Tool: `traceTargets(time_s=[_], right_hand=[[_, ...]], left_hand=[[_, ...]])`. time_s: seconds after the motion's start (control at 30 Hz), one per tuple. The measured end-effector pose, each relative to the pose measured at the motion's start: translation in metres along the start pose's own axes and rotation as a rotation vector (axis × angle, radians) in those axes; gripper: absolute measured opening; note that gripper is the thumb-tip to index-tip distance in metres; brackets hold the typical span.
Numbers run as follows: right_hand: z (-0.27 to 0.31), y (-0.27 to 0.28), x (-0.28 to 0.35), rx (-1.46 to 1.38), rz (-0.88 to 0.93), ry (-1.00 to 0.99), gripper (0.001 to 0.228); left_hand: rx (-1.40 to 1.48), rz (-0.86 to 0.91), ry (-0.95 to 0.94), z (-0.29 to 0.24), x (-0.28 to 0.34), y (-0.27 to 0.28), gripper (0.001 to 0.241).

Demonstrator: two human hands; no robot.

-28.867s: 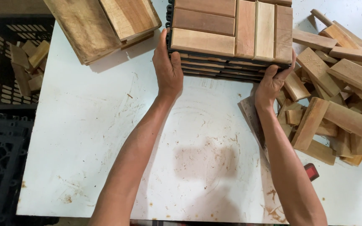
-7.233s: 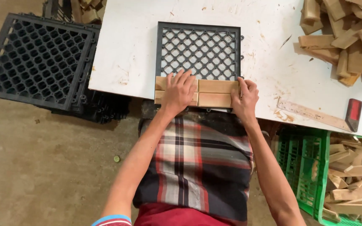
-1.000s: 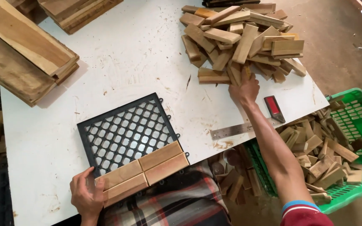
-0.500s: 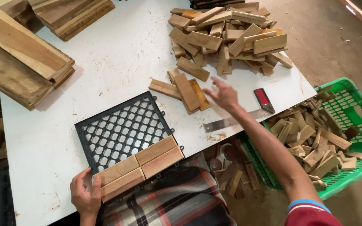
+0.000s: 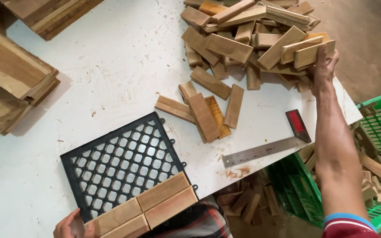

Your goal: Assembling interlocking wooden floor tiles by manually placing wood slats into a plastic grid base.

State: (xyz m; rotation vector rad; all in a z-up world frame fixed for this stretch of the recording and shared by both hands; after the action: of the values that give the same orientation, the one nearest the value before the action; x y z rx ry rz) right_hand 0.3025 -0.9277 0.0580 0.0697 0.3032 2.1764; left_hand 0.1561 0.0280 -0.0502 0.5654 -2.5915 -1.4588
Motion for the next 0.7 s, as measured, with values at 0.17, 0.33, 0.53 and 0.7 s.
traceTargets(time_s=[0.17, 0.33, 0.53, 0.7], right_hand=[[0.018, -0.013, 0.004, 0.045, 0.008, 0.008, 0.123], [0.016, -0.023, 0.060, -0.011, 0.037, 0.132, 0.129], [0.060, -0.070, 0.193, -0.198, 0.096, 0.023, 0.110], [0.071, -0.085, 0.282, 0.002, 0.279, -0.030, 0.096]], left_hand=[[-0.023, -0.049, -0.050, 0.000, 0.002, -0.008, 0.066], [0.070, -0.193, -0.218, -0.050, 0.017, 0.022, 0.060], [0.199, -0.296, -0.366, -0.093, 0.034, 0.055, 0.057], [0.212, -0.253, -0.297, -0.083, 0.033, 0.059, 0.051]])
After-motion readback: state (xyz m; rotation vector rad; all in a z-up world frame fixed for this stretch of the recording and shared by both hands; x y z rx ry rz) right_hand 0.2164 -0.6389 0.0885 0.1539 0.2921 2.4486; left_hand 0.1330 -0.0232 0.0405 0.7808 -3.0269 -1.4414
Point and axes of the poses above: each hand's wrist, its own x-axis away from the middle knuckle, its own y-axis out of the back of the hand, z = x × y, the point moved 9 cm from there along -x, towards the middle knuckle, and after that the axes turned 8 degrees about -z, right-handed, at the moved point
